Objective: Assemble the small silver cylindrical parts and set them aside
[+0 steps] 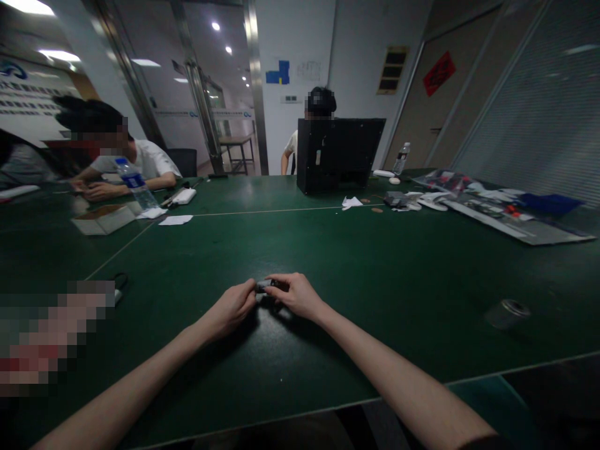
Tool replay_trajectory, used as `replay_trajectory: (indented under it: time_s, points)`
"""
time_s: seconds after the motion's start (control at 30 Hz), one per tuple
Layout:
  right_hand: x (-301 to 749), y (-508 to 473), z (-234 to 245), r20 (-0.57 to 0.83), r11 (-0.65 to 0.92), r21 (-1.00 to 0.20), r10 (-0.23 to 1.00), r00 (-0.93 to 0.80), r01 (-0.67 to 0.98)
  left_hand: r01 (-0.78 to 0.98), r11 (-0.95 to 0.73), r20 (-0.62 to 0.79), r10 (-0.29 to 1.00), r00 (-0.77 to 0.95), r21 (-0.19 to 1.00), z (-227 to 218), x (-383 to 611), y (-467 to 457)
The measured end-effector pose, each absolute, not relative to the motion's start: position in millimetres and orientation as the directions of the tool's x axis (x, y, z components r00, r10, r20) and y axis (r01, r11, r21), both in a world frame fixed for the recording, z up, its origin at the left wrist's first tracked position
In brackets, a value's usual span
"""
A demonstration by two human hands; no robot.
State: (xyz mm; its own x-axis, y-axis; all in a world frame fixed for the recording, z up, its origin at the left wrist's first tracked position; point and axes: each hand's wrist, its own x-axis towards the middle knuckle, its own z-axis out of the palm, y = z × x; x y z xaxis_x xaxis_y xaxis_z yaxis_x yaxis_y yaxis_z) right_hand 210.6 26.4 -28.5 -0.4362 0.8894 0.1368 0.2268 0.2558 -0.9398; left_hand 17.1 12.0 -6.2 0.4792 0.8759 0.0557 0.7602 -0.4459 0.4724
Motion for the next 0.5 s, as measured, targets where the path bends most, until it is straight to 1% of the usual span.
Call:
replay_trajectory:
  time_s: [0.5]
  points:
    - [211.3, 24.7, -27.2, 0.145, 0.251, -0.946, 0.895, -0.422, 0.206, 0.711, -0.430, 0.059, 0.874, 0.483, 0.556, -3.6, 16.6, 10.2]
